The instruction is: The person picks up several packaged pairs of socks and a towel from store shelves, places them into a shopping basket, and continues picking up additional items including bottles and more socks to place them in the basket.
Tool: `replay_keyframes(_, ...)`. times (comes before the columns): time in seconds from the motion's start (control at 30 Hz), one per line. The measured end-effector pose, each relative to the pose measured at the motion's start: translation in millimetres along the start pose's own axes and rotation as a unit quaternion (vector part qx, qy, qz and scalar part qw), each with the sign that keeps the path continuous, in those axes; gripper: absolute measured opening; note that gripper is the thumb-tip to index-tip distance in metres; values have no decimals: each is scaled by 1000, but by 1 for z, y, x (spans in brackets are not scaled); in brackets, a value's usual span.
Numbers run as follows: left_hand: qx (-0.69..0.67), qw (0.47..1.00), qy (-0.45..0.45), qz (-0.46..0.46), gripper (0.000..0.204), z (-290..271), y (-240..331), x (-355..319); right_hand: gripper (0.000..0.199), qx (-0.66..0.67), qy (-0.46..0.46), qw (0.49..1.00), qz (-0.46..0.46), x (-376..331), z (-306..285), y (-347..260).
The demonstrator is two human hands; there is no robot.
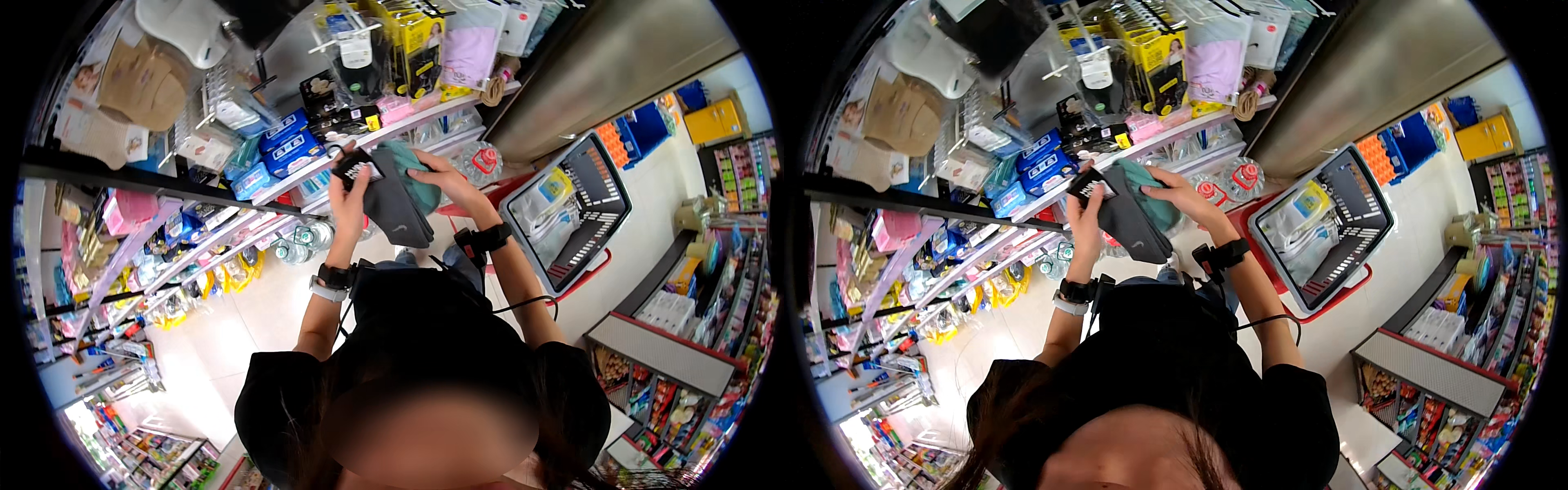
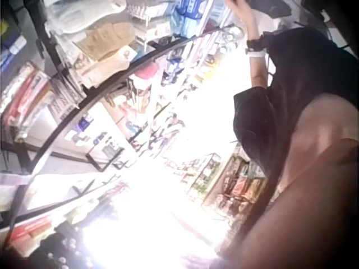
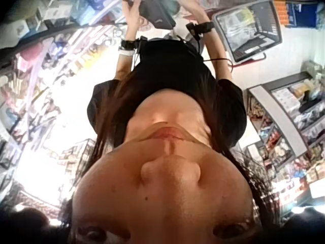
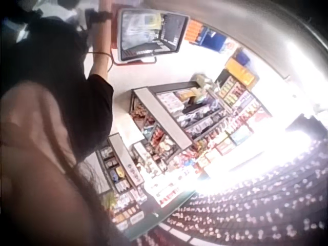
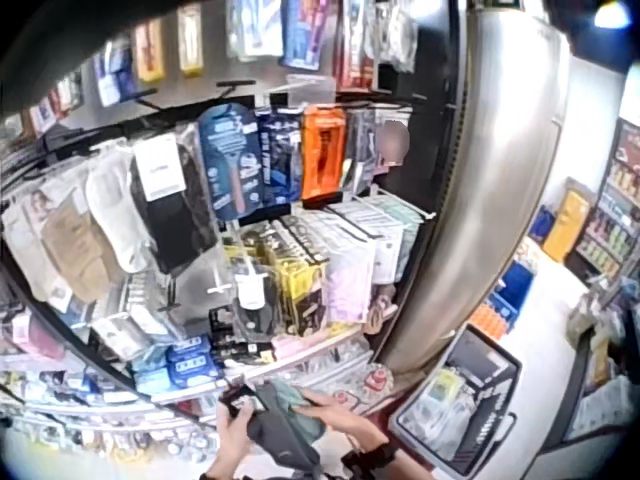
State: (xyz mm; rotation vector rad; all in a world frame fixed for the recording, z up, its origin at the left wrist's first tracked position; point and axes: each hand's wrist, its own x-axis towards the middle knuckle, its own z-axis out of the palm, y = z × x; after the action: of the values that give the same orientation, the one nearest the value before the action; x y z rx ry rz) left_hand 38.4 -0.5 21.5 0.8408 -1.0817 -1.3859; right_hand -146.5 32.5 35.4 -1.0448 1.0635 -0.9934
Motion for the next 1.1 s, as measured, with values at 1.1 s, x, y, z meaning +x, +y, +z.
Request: replay_keyframes(1.1,126,981,-136,-56,20,-26,10,13,47,-559,258,727,-303,4,3,-21)
